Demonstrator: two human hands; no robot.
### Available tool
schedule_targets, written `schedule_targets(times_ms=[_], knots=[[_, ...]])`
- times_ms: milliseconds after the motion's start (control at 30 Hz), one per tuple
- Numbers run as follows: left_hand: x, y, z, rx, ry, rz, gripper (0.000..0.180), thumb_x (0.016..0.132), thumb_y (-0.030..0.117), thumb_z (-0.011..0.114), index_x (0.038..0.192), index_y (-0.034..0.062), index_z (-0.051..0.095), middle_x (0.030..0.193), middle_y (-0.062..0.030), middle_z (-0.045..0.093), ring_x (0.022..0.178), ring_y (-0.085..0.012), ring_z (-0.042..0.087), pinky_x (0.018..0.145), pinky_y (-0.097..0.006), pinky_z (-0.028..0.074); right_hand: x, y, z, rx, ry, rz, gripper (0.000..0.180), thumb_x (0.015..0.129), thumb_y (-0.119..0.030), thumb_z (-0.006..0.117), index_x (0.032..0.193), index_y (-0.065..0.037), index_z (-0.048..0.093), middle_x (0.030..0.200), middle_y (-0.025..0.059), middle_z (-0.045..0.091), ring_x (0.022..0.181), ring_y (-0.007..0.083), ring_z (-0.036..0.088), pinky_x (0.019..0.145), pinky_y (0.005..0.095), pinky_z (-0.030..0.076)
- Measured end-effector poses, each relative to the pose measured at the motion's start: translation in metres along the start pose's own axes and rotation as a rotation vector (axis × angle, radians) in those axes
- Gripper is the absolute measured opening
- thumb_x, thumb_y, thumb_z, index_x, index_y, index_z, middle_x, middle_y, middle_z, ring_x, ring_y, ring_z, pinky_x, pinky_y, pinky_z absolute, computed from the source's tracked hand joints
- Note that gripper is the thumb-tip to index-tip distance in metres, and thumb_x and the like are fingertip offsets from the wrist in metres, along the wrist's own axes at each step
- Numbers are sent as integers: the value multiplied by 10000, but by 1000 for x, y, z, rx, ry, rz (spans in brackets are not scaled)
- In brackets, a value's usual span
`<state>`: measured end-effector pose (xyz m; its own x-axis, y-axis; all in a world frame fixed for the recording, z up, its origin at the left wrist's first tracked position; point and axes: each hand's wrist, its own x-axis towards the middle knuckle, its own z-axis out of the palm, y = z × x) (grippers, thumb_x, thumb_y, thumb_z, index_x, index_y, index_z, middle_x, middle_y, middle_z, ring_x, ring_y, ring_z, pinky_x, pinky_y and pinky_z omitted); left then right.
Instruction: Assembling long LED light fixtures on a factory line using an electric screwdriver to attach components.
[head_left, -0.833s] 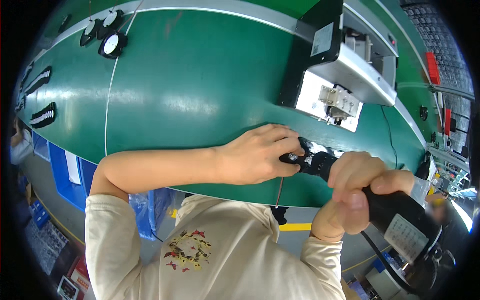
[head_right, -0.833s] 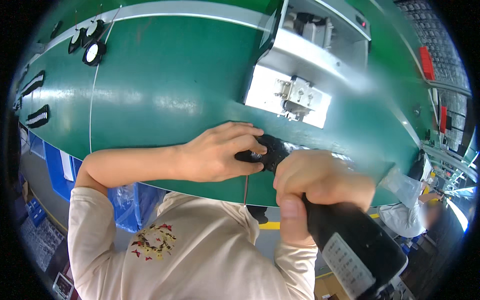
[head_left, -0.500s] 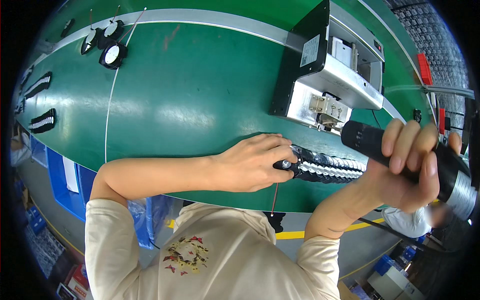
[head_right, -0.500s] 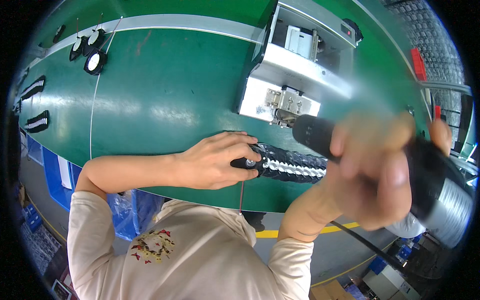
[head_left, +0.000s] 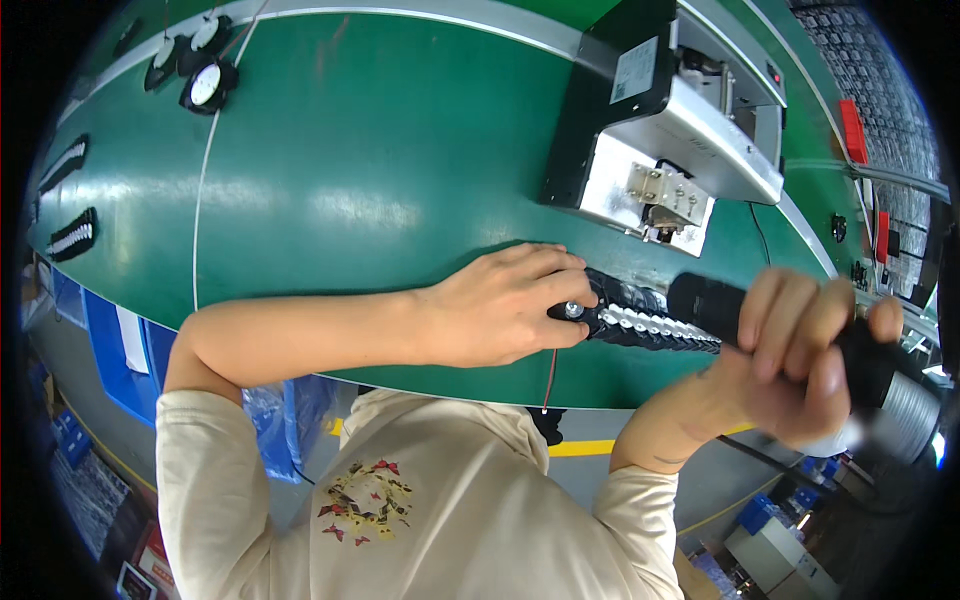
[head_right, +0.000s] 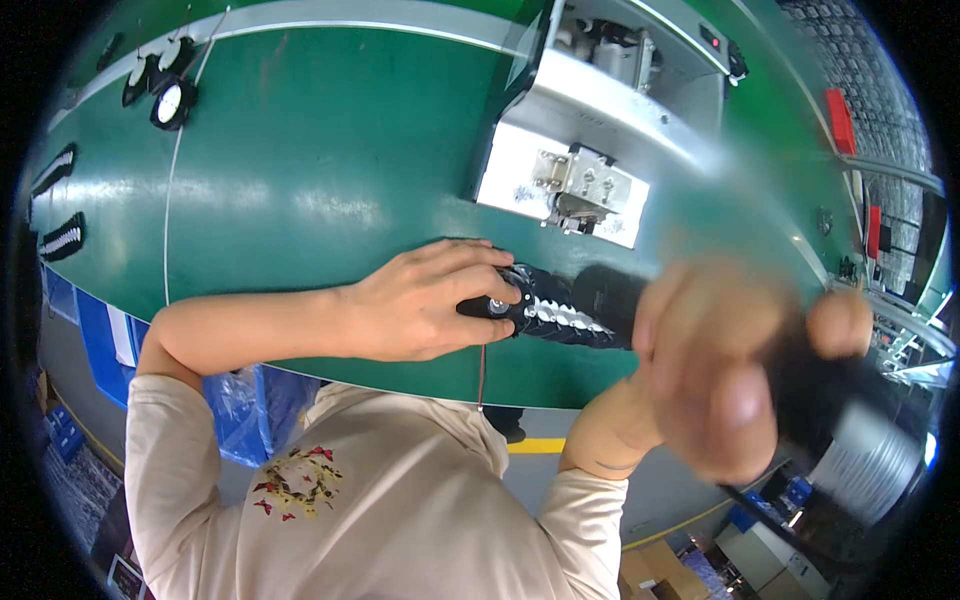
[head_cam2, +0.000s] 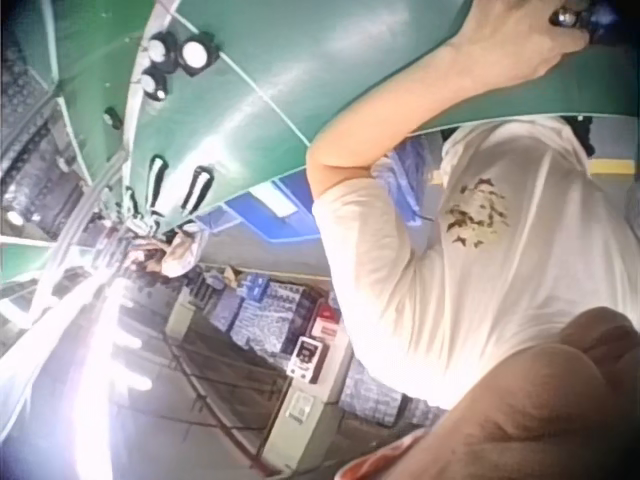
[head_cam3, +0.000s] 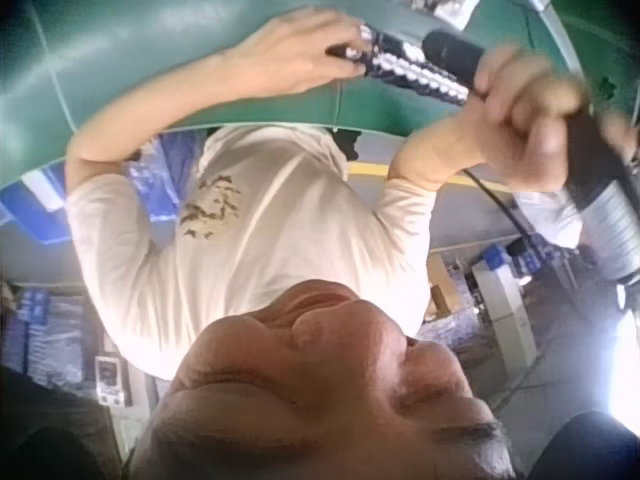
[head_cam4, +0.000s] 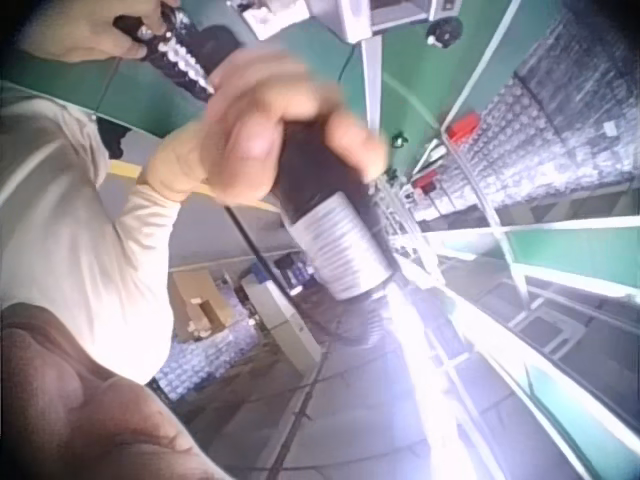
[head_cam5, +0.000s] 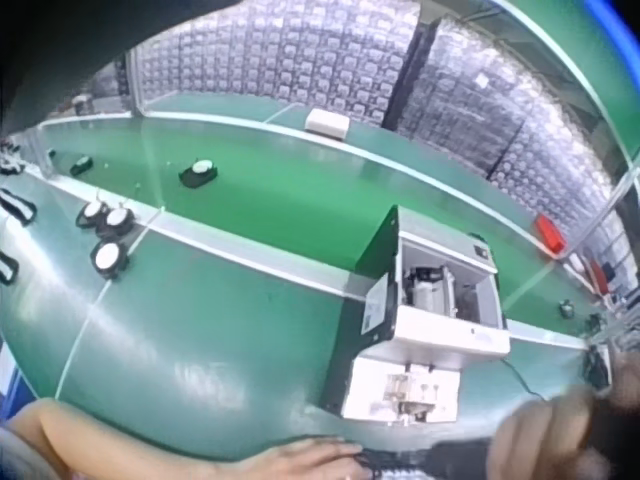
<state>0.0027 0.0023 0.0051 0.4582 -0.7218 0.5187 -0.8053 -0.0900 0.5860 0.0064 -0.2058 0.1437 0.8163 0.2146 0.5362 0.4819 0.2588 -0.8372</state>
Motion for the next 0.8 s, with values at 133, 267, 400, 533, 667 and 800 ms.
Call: schedule_targets(times_ms=[133,267,400,533,667,800], knots=[[1,-1,-2,-8,-14,3,185,749,156,691,931,139,723,1114,-62,571,1151,-305,559,985,-425,489,-26,-7,20,-15,149,-21,464,833,-61,634,1227,-132,400,594,-1,510,436,139,495,430,297,449],[0,-2,0,-18,-12,-5,179,755,159,687,928,139,726,1113,-61,571,1158,-306,553,997,-429,481,-39,0,25,31,183,-25,444,808,-28,628,1173,-118,393,582,10,508,425,138,497,433,303,464],[0,-1,-1,-35,-21,-9,179,760,166,684,929,133,729,1118,-61,571,1164,-307,547,1004,-431,473,-45,10,24,0,176,-11,440,805,-19,610,1162,-107,368,607,31,518,427,142,503,429,316,466],[1,0,-2,-29,-22,-7,185,768,171,677,943,136,729,1132,-62,568,1169,-310,541,1002,-430,472,-46,1,24,-117,5,30,457,794,19,620,1155,-109,372,624,45,528,460,152,530,438,335,488],[1,1,-2,-35,-25,-12,203,746,167,696,945,135,725,1154,-62,555,1169,-320,536,1002,-426,472,-48,2,32,-178,-69,-6,384,803,9,656,1070,-96,400,678,46,563,469,149,556,441,326,506],[0,4,-3,-66,-57,-44,240,689,153,725,926,118,715,1197,-102,517,1134,-339,547,990,-423,481,-52,7,37,-194,-82,-35,380,795,21,657,1055,-82,399,666,45,563,459,143,553,437,317,505]])
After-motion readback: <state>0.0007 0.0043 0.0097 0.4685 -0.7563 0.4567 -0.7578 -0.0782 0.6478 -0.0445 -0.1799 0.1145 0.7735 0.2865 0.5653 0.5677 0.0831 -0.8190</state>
